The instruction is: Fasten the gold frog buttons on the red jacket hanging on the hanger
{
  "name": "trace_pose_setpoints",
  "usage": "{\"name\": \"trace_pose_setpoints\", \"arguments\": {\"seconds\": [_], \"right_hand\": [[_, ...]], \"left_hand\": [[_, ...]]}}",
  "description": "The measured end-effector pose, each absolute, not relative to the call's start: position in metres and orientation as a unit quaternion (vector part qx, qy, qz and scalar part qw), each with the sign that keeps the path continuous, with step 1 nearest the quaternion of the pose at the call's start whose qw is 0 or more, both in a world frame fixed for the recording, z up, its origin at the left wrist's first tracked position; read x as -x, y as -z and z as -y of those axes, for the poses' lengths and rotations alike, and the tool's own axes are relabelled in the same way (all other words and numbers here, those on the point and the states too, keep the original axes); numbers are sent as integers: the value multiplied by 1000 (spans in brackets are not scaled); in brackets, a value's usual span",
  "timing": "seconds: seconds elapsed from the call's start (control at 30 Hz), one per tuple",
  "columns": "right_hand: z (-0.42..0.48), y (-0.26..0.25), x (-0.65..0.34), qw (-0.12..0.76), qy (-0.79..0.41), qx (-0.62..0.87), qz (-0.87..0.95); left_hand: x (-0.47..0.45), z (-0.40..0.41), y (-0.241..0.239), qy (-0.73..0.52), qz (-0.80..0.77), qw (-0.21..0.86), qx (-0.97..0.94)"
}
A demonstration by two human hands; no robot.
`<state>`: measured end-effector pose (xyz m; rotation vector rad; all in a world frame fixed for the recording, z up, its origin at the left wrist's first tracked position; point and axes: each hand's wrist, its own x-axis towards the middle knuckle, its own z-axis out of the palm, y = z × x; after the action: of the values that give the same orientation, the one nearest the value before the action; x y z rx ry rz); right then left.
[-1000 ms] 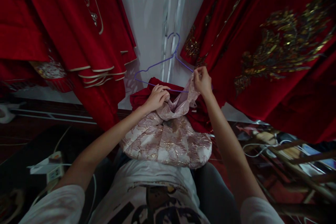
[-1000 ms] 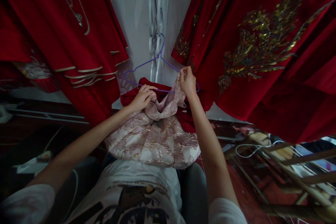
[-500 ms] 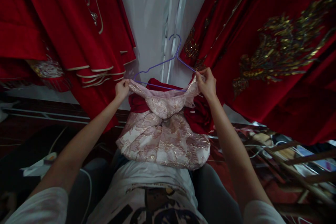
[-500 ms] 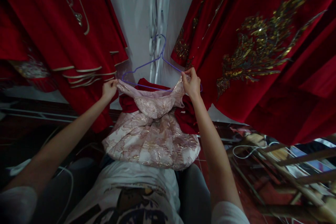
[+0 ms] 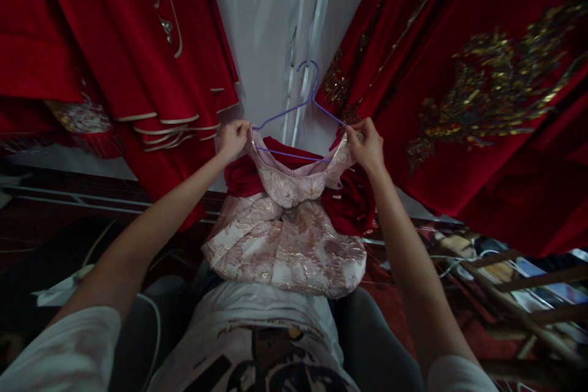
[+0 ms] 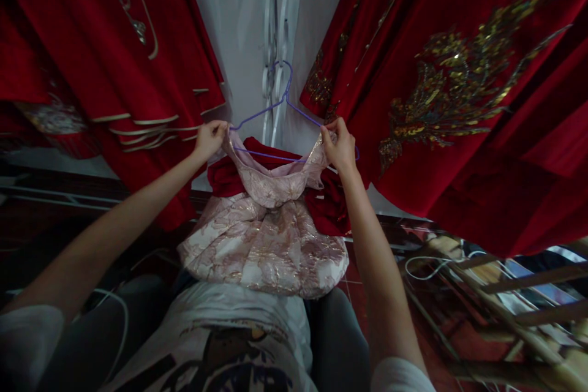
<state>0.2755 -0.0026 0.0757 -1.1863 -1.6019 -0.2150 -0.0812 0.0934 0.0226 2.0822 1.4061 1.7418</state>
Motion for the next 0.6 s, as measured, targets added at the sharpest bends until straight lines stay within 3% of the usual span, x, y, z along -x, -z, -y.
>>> {"name": "trace_pose_setpoints", "arguments": {"seconds": [0.23,0.43,0.6], "right_hand": [[-9,-67,-278,542,65,496,675],[-14,-64,-281,552,44,486,676],[-12,-63,-279,549,43,487,678]], "left_hand": [[64,-86,-35,-549,-407,57,-728],[86,-102,-35,-547,-394,160,-721],[99,-115,5,-558,-480,281,-616]]}}
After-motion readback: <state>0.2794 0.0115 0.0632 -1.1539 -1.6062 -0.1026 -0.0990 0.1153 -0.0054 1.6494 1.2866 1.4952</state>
